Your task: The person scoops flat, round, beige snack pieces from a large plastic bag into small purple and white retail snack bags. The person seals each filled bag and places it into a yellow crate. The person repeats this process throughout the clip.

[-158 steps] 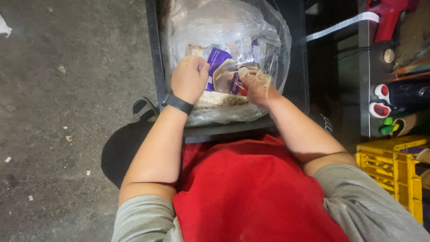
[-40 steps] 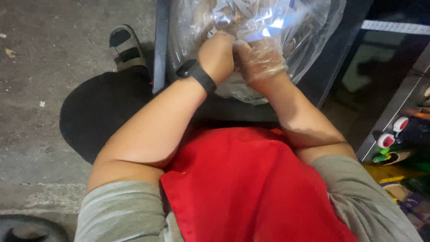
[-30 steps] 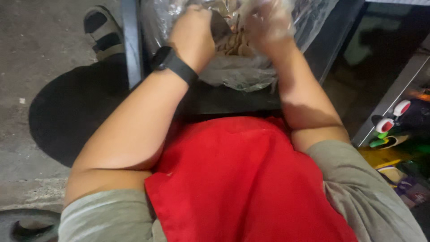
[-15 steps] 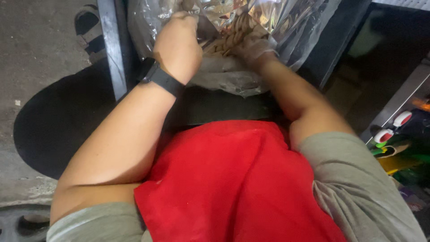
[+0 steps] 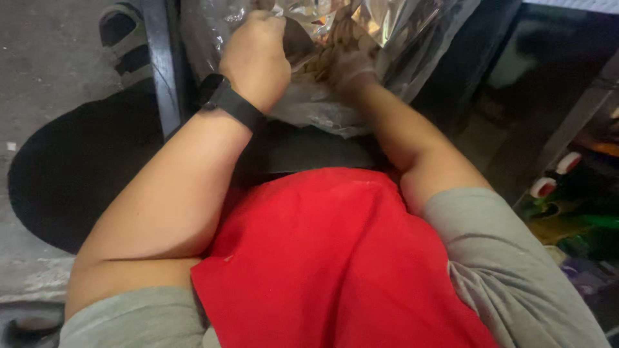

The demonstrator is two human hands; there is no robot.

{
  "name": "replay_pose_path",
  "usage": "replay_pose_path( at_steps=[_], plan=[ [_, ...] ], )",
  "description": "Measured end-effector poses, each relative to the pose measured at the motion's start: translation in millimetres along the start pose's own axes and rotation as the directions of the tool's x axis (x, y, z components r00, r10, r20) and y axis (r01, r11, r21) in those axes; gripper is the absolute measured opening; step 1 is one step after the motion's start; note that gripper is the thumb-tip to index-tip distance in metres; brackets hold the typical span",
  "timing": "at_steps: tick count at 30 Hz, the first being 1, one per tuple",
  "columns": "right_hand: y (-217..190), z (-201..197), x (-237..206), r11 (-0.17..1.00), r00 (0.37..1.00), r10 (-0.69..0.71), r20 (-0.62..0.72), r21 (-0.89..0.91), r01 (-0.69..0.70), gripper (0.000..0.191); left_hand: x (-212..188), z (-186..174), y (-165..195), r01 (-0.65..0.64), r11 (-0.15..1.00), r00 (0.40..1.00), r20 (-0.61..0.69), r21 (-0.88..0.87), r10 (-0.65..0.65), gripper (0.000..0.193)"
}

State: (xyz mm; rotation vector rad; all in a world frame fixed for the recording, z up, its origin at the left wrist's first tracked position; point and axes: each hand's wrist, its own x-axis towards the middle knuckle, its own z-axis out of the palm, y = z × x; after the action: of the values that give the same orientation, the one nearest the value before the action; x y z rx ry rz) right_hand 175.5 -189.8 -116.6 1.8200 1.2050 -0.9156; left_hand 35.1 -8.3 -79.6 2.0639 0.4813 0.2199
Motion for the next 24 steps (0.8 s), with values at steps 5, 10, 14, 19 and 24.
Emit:
replay_pose_path(
  at_steps=[5,10,14,19,24],
  plan=[
    [-14,-14,-9,0.974,0.994,-0.102,0.025,-0.199,0.105,0.041,1,0,-3,-0.015,1.0,0.999,-0.03,-0.008,0.015,0.022],
    [5,-17,-10,0.963,0.998,0.028,-0.061,0.271,-0.01,0.04,2,2,-3,-0.032,0.999,0.997,-0.064,0.014,0.032,0.02],
    [29,-15,-27,0.614,0.979,-0.059,-0.196,0.766,0.19,0.032,5,0,-4,-0.021,1.0,0.999,-0.043,-0.012,0.02,0.018],
    [47,-16,-63,-0.641,0.988,-0.131,-0.079,0.767,-0.024,0.041,10,-7,-4,-0.001,1.0,0.998,-0.07,-0.029,-0.001,0.018],
    [48,-13,-71,-0.975,0.969,-0.048,-0.243,0.222,0.007,0.049,16,-7,3,0.015,0.996,0.999,0.032,0.084,-0.018,0.022]
  ],
)
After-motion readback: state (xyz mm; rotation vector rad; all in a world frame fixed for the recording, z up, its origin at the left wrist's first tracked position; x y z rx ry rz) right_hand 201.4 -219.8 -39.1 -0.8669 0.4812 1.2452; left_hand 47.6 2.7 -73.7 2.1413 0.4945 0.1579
